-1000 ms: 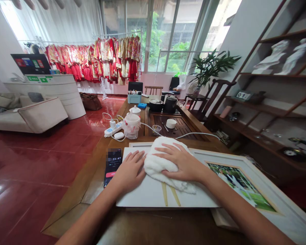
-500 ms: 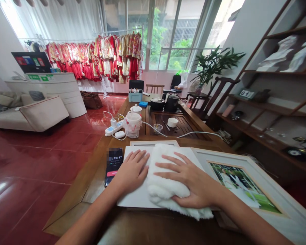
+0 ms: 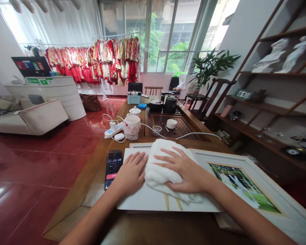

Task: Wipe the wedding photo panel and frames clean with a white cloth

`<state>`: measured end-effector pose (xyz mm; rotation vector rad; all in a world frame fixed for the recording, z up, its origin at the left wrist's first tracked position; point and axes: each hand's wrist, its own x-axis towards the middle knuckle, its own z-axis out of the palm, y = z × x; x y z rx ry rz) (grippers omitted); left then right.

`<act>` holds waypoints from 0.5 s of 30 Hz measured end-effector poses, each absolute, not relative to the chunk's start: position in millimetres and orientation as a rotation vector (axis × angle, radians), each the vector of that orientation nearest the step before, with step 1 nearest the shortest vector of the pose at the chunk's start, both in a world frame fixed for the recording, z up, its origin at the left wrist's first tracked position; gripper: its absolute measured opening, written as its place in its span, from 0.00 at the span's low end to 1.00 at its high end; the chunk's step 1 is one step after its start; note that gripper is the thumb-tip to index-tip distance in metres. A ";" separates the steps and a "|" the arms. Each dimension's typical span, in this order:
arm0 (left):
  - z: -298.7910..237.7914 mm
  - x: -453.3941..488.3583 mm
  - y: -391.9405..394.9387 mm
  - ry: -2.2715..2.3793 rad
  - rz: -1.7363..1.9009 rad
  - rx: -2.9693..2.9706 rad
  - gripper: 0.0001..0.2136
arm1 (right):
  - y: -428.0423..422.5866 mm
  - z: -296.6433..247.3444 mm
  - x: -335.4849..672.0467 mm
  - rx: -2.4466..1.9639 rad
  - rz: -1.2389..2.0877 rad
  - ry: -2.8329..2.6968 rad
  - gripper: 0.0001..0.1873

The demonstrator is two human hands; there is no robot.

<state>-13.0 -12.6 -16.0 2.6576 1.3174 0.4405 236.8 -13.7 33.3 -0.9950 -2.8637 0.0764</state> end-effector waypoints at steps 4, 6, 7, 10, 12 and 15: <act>-16.7 -12.8 -12.2 1.347 0.457 2.649 0.22 | -42.0 31.4 240.4 -0.981 0.131 -2.913 0.38; -17.3 -12.9 -11.8 1.344 0.467 2.649 0.22 | -51.4 30.4 242.9 -0.979 0.158 -2.927 0.39; -17.7 -13.1 -11.5 1.339 0.468 2.649 0.22 | -53.4 29.9 244.2 -0.978 0.168 -2.932 0.39; -19.2 -13.9 -10.8 1.329 0.467 2.652 0.22 | -48.1 29.0 247.1 -1.010 0.173 -2.917 0.39; -20.1 -14.6 -10.2 1.320 0.464 2.654 0.22 | -37.2 28.3 248.1 -1.041 0.153 -2.885 0.38; -20.5 -15.5 -9.3 1.305 0.458 2.656 0.23 | -17.0 26.9 248.4 -1.053 0.115 -2.834 0.37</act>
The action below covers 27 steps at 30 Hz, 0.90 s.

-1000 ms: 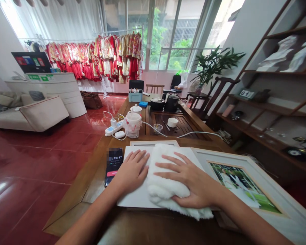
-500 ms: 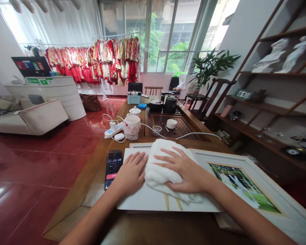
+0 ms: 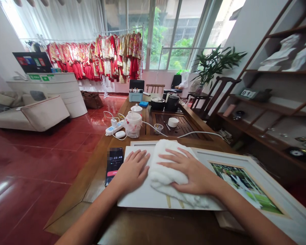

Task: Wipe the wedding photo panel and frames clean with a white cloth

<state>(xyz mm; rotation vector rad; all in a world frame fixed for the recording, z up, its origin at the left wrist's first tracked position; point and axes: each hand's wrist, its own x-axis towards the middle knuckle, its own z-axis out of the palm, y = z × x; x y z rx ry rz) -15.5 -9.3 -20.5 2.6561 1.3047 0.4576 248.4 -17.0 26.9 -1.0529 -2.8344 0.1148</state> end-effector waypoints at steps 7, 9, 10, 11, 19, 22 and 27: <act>-18.7 -14.6 -11.4 1.332 0.442 2.661 0.22 | -3.1 25.3 246.7 -1.077 0.073 -2.784 0.35; -19.0 -14.5 -12.4 1.348 0.454 2.657 0.23 | -14.1 25.8 246.3 -1.064 0.063 -2.799 0.35; -19.2 -14.6 -12.7 1.353 0.462 2.656 0.23 | -21.4 26.0 246.2 -1.064 0.064 -2.807 0.35; -19.3 -14.9 -12.9 1.359 0.471 2.653 0.23 | -29.3 26.1 246.4 -1.065 0.070 -2.816 0.36; -19.8 -17.9 -12.8 1.340 0.502 2.642 0.22 | -59.2 24.0 253.4 -1.053 0.189 -2.876 0.39; -20.5 -18.2 -13.1 1.326 0.499 2.646 0.22 | -42.0 24.4 253.8 -1.084 0.143 -2.848 0.38; -20.2 -18.4 -13.3 1.310 0.507 2.647 0.22 | -6.5 26.2 251.7 -1.118 0.086 -2.785 0.35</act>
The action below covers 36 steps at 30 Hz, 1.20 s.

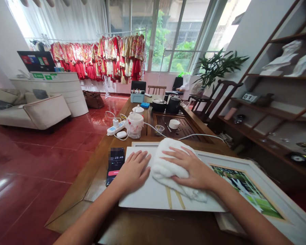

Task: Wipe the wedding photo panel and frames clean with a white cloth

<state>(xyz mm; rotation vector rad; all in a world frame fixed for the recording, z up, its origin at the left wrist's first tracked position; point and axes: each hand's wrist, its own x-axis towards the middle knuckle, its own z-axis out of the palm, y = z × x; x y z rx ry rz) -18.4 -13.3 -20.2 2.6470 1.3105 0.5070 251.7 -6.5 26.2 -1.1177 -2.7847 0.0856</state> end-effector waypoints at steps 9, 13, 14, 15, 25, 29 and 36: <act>-19.7 -18.2 -14.7 1.355 0.536 2.617 0.22 | -27.6 24.1 257.9 -1.086 0.080 -2.782 0.34; -19.9 -18.5 -14.7 1.356 0.529 2.605 0.22 | -54.7 21.5 267.3 -1.092 0.119 -2.845 0.38; -19.9 -18.6 -14.6 1.351 0.525 2.605 0.22 | -58.2 21.1 269.5 -1.099 0.128 -2.854 0.38; -20.0 -18.6 -14.5 1.345 0.520 2.606 0.22 | -59.7 20.9 271.3 -1.110 0.127 -2.855 0.39; -19.0 -17.5 -13.7 1.320 0.505 2.622 0.22 | -1.7 22.2 272.1 -1.217 0.037 -2.668 0.34; -18.8 -16.8 -14.0 1.338 0.495 2.618 0.23 | -1.6 19.1 270.6 -1.232 0.002 -2.622 0.32; -20.6 -17.4 -13.7 1.337 0.515 2.618 0.22 | -55.0 12.6 274.8 -1.254 -0.096 -2.669 0.36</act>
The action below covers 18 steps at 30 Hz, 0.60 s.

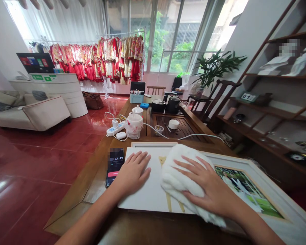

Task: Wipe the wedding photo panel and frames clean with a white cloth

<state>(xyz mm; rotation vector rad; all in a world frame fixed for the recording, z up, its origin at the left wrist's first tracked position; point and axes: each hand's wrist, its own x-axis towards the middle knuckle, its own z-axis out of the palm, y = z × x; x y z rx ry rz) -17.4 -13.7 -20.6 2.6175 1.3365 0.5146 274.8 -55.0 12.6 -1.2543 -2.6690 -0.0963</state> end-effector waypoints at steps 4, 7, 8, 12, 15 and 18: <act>-20.5 -18.1 -14.5 1.330 0.509 2.611 0.22 | -80.0 11.5 277.4 -1.256 -0.128 -2.703 0.38; -21.8 -18.7 -14.3 1.313 0.534 2.611 0.22 | -80.8 12.3 277.3 -1.263 -0.112 -2.706 0.38; -22.2 -18.8 -14.2 1.309 0.540 2.610 0.22 | -77.4 12.7 277.1 -1.266 -0.103 -2.699 0.37; -22.2 -18.7 -13.8 1.303 0.529 2.608 0.22 | -50.7 14.4 275.6 -1.278 -0.079 -2.642 0.34; -20.2 -18.5 -14.3 1.305 0.521 2.614 0.22 | -27.0 15.7 274.4 -1.289 -0.093 -2.590 0.32; -18.1 -18.2 -15.2 1.319 0.505 2.617 0.23 | -11.8 16.4 272.9 -1.311 -0.108 -2.564 0.31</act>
